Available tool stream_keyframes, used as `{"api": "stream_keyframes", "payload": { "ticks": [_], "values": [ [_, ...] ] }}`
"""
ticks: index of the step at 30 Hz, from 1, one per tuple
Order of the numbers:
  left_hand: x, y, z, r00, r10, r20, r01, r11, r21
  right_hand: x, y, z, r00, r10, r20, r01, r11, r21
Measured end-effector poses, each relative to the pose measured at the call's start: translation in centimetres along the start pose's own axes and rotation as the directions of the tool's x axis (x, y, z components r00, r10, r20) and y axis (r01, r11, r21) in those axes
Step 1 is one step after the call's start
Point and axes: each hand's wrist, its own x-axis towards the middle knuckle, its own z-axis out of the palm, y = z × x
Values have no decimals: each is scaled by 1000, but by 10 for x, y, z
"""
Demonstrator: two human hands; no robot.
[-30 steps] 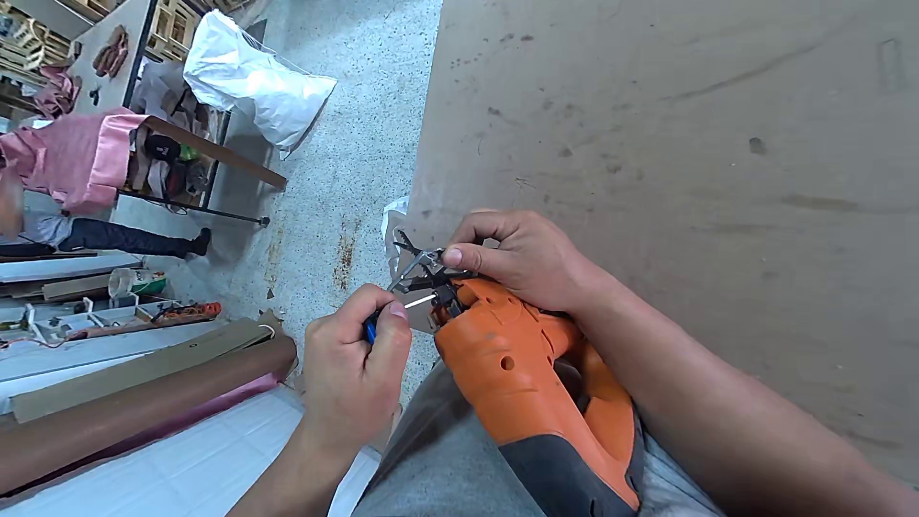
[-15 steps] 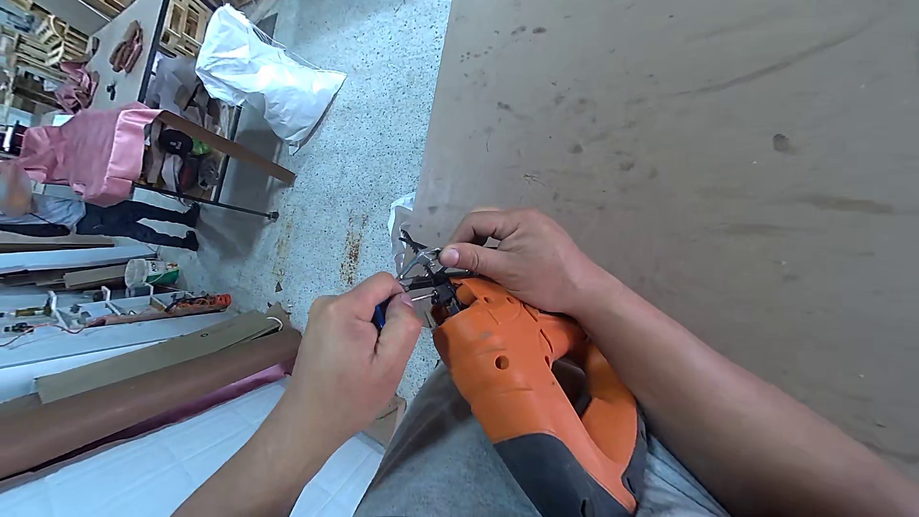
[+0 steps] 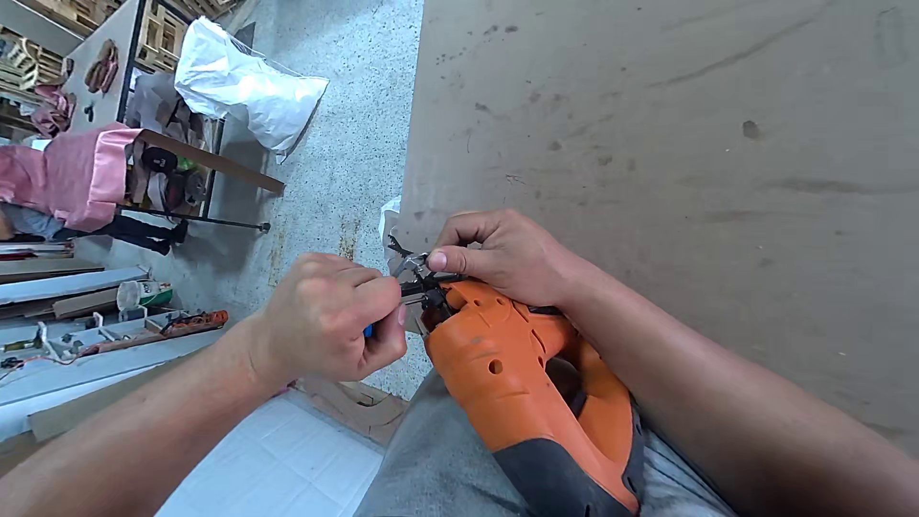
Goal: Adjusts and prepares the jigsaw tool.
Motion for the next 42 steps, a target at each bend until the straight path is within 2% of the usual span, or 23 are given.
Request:
{"api": "stream_keyframes", "payload": {
  "ticks": [3,6,13,20,24,27,29,30,34,37,39,40,42],
  "values": [
    [17,-17,-8,981,184,64,-184,983,-10,0,0,-4,1000,2,-5,-2,1000,27],
    [37,-29,-16,932,333,144,-334,942,-15,-1,3,-8,1000,-10,-23,11,998,62],
    [90,-40,-30,738,578,348,-592,802,-76,-7,6,-15,996,-51,-76,64,983,173],
    [132,-44,-34,503,726,468,-751,635,-178,-14,5,-20,992,-45,-116,69,975,213],
    [149,-46,-33,369,782,502,-803,541,-252,-16,5,-18,982,-84,-170,106,986,125],
    [160,-48,-30,309,814,491,-814,494,-306,-20,5,-18,972,-98,-214,120,988,92],
    [161,-52,-28,334,833,442,-818,489,-304,-22,6,-17,959,-96,-265,127,987,101],
    [161,-53,-26,372,824,427,-813,511,-278,-24,6,-17,949,-91,-303,130,985,110],
    [145,-54,-27,605,693,392,-716,689,-112,-30,7,-16,896,-78,-436,149,980,131],
    [117,-62,-27,682,695,227,-706,707,-43,-31,4,-12,881,-95,-463,163,981,109],
    [97,-66,-22,741,651,163,-654,755,-41,-30,1,-8,885,-97,-455,142,988,64],
    [90,-66,-20,781,602,166,-599,797,-75,-29,0,-6,892,-104,-439,132,991,34],
    [84,-63,-24,837,482,259,-461,876,-140,-28,2,-3,908,-119,-402,125,992,-13]
  ]
}}
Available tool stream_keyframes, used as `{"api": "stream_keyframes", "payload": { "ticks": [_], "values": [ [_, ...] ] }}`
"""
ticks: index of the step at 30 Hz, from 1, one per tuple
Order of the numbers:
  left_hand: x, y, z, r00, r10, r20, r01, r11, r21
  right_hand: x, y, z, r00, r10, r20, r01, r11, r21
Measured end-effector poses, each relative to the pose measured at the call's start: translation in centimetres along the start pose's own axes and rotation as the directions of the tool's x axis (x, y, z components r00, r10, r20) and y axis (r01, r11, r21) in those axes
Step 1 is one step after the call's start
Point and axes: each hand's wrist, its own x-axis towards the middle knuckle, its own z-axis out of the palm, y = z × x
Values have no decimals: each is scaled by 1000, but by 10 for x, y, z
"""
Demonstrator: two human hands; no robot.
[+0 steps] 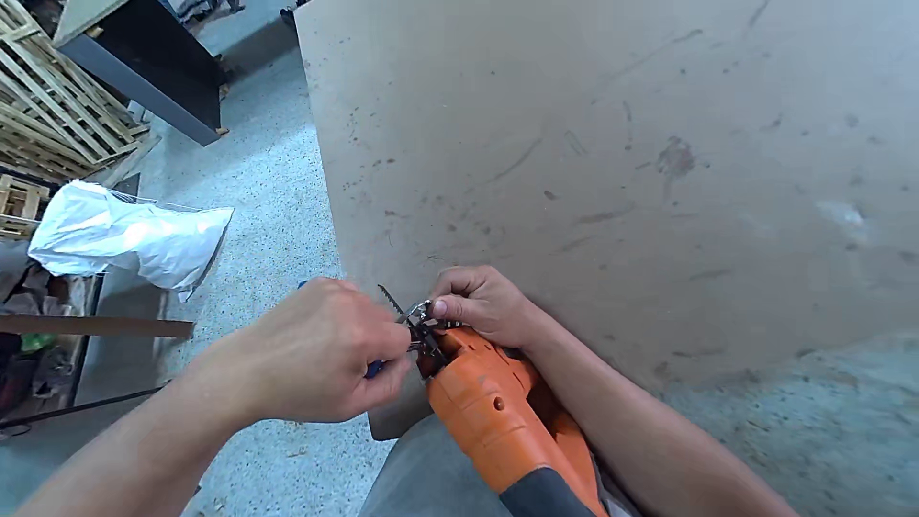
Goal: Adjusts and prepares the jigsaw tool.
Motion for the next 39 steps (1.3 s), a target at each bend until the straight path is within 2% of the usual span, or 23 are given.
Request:
{"api": "stream_keyframes", "payload": {
  "ticks": [1,3,4,6,8,11,13,14,15,17,18,20,22,25,27,29,30,32,34,36,38,39],
  "values": [
    [0,6,-1,999,-41,14,41,999,-1,-1,0,2,1000,2,23,-2,1000,-5],
    [2,25,2,995,-79,-57,84,992,97,-6,-3,0,1000,16,27,-15,999,-29],
    [4,33,5,991,-89,-102,102,986,133,-9,-7,-3,1000,24,1,-23,996,-87],
    [6,42,11,978,-133,-157,147,986,79,-26,-18,-11,999,24,-41,-34,964,-264],
    [11,42,14,959,-224,-176,225,974,-13,-63,-27,-28,998,-54,-34,39,938,-344],
    [34,45,15,886,-410,-216,415,909,-23,-140,-35,-61,988,-146,-42,126,942,-310],
    [63,44,5,823,-549,-144,550,834,-35,-172,-44,-80,996,-86,-35,71,949,-308],
    [81,42,-4,791,-609,-58,607,793,-51,-178,-45,-86,994,-64,-85,33,946,-323],
    [101,38,-14,765,-643,40,644,762,-65,-177,-43,-90,981,-64,-185,-5,937,-350],
    [139,26,-32,735,-643,215,662,749,-23,-160,-28,-92,894,-110,-434,-96,899,-427],
    [156,19,-40,723,-630,285,651,759,27,-148,-21,-99,868,-107,-486,-133,891,-434],
    [178,3,-54,669,-631,393,660,747,76,-131,-15,-119,888,-35,-458,-151,920,-363],
    [183,-8,-58,616,-646,451,716,698,23,-122,-13,-130,923,-17,-385,-102,953,-285],
    [181,-11,-53,578,-688,438,775,631,-31,-115,-19,-138,960,-59,-274,-35,944,-328],
    [179,2,-65,598,-714,365,776,630,-39,-112,-24,-138,976,-92,-198,6,917,-398],
    [166,25,-97,678,-712,183,735,667,-123,-104,-32,-134,981,-106,-162,13,870,-493],
    [153,37,-113,709,-703,55,699,690,-185,-100,-38,-131,982,-75,-174,-31,842,-538],
    [117,59,-135,693,-695,-194,598,703,-384,-89,-42,-130,970,63,-234,-183,824,-536],
    [66,80,-133,611,-694,-381,464,704,-537,-75,-30,-139,945,195,-263,-297,848,-439],
    [4,109,-104,523,-729,-442,488,681,-546,-60,-17,-150,911,288,-296,-386,848,-363],
    [-62,141,-39,425,-823,-378,516,563,-646,-45,-13,-165,877,357,-321,-474,751,-460],
    [-92,159,3,343,-890,-299,516,445,-732,-40,-15,-171,861,368,-351,-508,643,-573]
  ]
}}
